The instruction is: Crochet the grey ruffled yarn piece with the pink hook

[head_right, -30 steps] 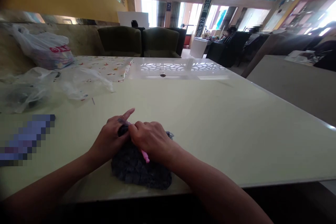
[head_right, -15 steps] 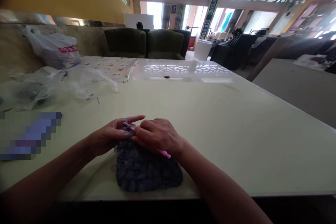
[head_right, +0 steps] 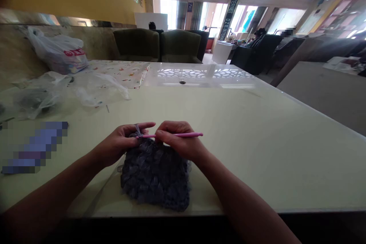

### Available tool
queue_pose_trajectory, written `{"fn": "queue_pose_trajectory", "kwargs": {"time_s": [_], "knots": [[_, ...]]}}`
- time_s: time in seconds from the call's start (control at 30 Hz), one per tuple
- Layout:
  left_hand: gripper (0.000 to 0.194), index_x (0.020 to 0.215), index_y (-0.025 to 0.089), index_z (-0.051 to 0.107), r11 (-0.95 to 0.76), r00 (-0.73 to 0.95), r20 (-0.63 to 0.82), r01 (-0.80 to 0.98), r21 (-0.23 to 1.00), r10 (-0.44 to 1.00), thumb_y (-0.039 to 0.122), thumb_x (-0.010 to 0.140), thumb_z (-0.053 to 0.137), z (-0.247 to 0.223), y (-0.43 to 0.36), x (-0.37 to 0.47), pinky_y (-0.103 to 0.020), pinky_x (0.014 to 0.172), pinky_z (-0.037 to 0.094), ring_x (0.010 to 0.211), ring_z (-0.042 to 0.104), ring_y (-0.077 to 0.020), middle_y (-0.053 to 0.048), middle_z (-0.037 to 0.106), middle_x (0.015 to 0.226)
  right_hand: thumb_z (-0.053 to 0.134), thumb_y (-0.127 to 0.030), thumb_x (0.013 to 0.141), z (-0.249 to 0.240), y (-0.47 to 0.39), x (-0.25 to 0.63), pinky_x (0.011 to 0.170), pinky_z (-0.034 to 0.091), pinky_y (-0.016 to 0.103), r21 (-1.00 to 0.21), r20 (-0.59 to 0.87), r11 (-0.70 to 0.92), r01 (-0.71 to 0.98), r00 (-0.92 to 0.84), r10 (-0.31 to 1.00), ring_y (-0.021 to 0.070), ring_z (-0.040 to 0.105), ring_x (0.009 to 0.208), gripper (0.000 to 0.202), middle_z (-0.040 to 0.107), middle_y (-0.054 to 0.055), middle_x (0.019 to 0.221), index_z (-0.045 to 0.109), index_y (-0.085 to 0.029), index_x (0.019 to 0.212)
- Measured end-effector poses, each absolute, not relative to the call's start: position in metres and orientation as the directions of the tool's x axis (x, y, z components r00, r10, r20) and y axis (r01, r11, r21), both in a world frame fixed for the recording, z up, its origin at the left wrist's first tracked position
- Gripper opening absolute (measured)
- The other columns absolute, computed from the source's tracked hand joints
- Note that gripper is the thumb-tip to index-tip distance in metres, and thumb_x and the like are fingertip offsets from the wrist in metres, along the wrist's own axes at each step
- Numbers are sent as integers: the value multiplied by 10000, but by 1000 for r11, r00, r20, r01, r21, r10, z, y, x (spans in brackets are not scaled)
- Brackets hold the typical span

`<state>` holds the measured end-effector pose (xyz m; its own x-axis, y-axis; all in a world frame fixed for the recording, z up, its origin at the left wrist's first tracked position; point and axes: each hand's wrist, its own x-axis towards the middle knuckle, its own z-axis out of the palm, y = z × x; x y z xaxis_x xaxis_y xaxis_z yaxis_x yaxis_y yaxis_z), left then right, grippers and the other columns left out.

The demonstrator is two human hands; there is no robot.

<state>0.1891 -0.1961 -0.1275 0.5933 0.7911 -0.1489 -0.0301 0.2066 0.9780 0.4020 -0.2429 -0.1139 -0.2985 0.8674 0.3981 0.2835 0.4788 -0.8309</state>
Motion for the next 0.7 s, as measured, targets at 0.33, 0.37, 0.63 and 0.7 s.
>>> {"fn": "queue_pose_trajectory", "kwargs": {"time_s": [0.33,0.37,0.63,0.7], "knots": [[458,1333,271,611,-395,698,131,231,889,704,485,986,401,-123,-189,177,-458,1136,265,1349,406,-292,-86,554,1403,602,-256,896,-121,-250,390,511,392,171,-723,601,542,428,3,799,82,525,561,156,610,-30,633,643,-189,760],[473,1316,268,627,-503,675,167,339,795,719,507,983,391,-120,-184,172,-486,1152,221,1377,360,-308,-92,528,1429,608,-249,883,-117,-250,393,507,396,171,-742,592,532,408,28,805,84,525,562,167,604,-33,620,636,-188,730],[723,1497,222,390,-70,558,113,-97,993,822,560,887,579,-120,-192,179,-433,1034,384,1182,565,-292,-127,658,1235,602,-244,900,-123,-255,387,494,389,179,-621,688,607,497,-27,726,77,516,513,148,609,-37,604,631,-189,766],[841,1521,254,326,152,597,18,-233,961,802,460,811,727,-121,-202,186,-363,923,444,981,635,-221,-73,699,1071,588,-264,924,-129,-255,383,515,389,192,-509,730,661,551,-131,671,78,506,504,161,611,-29,605,629,-184,790]]}}
